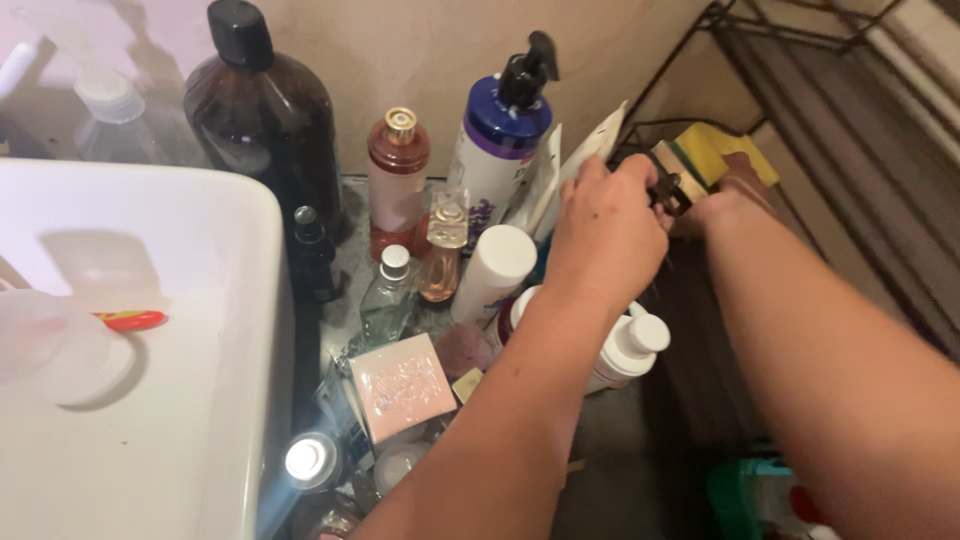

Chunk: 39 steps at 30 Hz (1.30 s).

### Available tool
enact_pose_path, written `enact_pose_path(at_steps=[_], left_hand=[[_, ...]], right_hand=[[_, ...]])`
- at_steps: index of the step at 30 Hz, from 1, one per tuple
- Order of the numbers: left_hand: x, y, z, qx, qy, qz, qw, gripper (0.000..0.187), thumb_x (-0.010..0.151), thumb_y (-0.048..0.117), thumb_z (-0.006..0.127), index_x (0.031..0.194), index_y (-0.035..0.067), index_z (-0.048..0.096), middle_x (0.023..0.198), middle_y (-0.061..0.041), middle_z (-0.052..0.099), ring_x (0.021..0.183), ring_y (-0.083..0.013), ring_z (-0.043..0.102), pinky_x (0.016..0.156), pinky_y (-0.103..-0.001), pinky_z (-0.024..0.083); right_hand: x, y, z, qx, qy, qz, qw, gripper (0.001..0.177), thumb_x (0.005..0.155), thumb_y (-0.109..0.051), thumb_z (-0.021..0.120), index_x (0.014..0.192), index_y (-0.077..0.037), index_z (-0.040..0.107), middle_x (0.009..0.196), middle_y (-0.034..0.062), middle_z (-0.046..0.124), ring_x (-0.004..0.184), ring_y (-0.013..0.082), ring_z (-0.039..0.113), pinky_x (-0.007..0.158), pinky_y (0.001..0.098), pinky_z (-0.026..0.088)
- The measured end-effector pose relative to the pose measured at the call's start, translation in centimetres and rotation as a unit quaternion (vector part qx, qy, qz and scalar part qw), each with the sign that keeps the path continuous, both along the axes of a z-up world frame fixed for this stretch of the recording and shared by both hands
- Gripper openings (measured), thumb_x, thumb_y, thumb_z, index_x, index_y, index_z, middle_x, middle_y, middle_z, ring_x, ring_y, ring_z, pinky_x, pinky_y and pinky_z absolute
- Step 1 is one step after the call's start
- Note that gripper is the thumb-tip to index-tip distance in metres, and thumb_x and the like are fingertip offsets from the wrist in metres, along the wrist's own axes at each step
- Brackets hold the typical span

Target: The person wipes a metal wire rack and the countertop with a black cloth, then rearranges several toiletries and a sponge on the rack. The person handles bottles, tubes, and a sponge, placing them back on the rack after cleaning.

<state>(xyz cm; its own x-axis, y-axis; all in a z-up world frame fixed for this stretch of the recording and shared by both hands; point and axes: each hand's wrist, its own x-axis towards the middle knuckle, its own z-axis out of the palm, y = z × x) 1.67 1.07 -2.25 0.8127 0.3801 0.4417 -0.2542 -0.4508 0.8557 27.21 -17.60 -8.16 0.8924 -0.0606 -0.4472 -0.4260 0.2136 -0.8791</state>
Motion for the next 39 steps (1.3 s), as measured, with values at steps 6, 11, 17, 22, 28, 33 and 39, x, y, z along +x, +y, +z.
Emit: enact_pose_path(at_steps=[6, 11, 17, 22, 28, 33, 39], left_hand=[[-2.0, -0.2, 1.3, 0.018, -0.010, 0.006, 1.000, 0.030, 0.080, 0.005, 0.066, 0.110, 0.009, 0.070, 0.115, -0.023, 0.063, 0.112, -0.0456, 0.058, 0.098, -0.049, 0.048], [-4.4, -0.4, 2.7, 0.034, -0.014, 0.006, 0.999, 0.033, 0.080, 0.002, 0.063, 0.111, 0.009, 0.071, 0.114, -0.024, 0.064, 0.109, -0.0464, 0.059, 0.097, -0.050, 0.048], [-8.6, -0.3, 4.5, 0.070, -0.021, 0.007, 0.997, 0.028, 0.082, 0.003, 0.062, 0.109, 0.007, 0.070, 0.113, -0.024, 0.064, 0.106, -0.0456, 0.060, 0.093, -0.050, 0.049], [-12.9, 0.0, 5.6, 0.092, -0.042, 0.017, 0.995, 0.023, 0.082, -0.002, 0.058, 0.102, 0.006, 0.068, 0.104, -0.025, 0.064, 0.100, -0.0452, 0.061, 0.089, -0.051, 0.049], [-17.3, -2.1, 5.3, 0.096, -0.003, 0.008, 0.995, 0.020, 0.085, 0.000, 0.057, 0.103, 0.006, 0.062, 0.101, -0.023, 0.064, 0.101, -0.0446, 0.062, 0.089, -0.052, 0.049], [-20.7, -4.8, 2.6, 0.175, 0.164, -0.049, 0.969, 0.051, 0.075, 0.012, 0.074, 0.124, 0.016, 0.063, 0.129, -0.025, 0.052, 0.117, -0.0548, 0.049, 0.092, -0.060, 0.045], [-20.8, -7.8, -3.2, 0.318, 0.247, -0.096, 0.910, 0.034, 0.086, 0.010, 0.067, 0.118, 0.001, 0.066, 0.127, -0.026, 0.061, 0.118, -0.0458, 0.061, 0.098, -0.049, 0.053]], right_hand=[[-4.1, -0.9, 2.8, 0.035, -0.049, -0.027, 0.998, 0.044, 0.090, -0.047, 0.060, 0.126, -0.022, 0.062, 0.119, 0.0058, 0.070, 0.106, 0.0276, 0.066, 0.085, 0.0555, 0.052], [-11.6, -0.7, 3.8, 0.031, -0.095, -0.090, 0.991, 0.043, 0.091, -0.044, 0.062, 0.127, -0.022, 0.058, 0.120, 0.0076, 0.067, 0.107, 0.0284, 0.064, 0.086, 0.0560, 0.054], [-21.9, 1.4, 5.2, 0.130, -0.105, 0.018, 0.986, 0.045, 0.089, -0.034, 0.059, 0.130, -0.014, 0.057, 0.127, 0.0141, 0.065, 0.114, 0.0335, 0.065, 0.092, 0.0587, 0.054], [-30.0, 0.4, 7.3, 0.133, -0.077, 0.100, 0.983, 0.051, 0.089, -0.035, 0.061, 0.134, -0.012, 0.059, 0.128, 0.0130, 0.067, 0.114, 0.0318, 0.065, 0.096, 0.0587, 0.052], [-34.4, -1.3, 8.3, 0.102, -0.131, 0.148, 0.975, 0.053, 0.087, -0.032, 0.062, 0.136, -0.011, 0.055, 0.129, 0.0137, 0.066, 0.116, 0.0338, 0.066, 0.095, 0.0618, 0.052], [-36.5, -2.8, 8.1, 0.119, -0.119, 0.140, 0.976, 0.056, 0.087, -0.032, 0.061, 0.137, -0.009, 0.053, 0.128, 0.0167, 0.065, 0.115, 0.0376, 0.066, 0.091, 0.0629, 0.055], [-41.0, -5.3, 6.2, 0.101, -0.084, 0.133, 0.982, 0.056, 0.087, -0.030, 0.061, 0.138, -0.009, 0.050, 0.125, 0.0171, 0.066, 0.111, 0.0360, 0.068, 0.087, 0.0610, 0.058]])
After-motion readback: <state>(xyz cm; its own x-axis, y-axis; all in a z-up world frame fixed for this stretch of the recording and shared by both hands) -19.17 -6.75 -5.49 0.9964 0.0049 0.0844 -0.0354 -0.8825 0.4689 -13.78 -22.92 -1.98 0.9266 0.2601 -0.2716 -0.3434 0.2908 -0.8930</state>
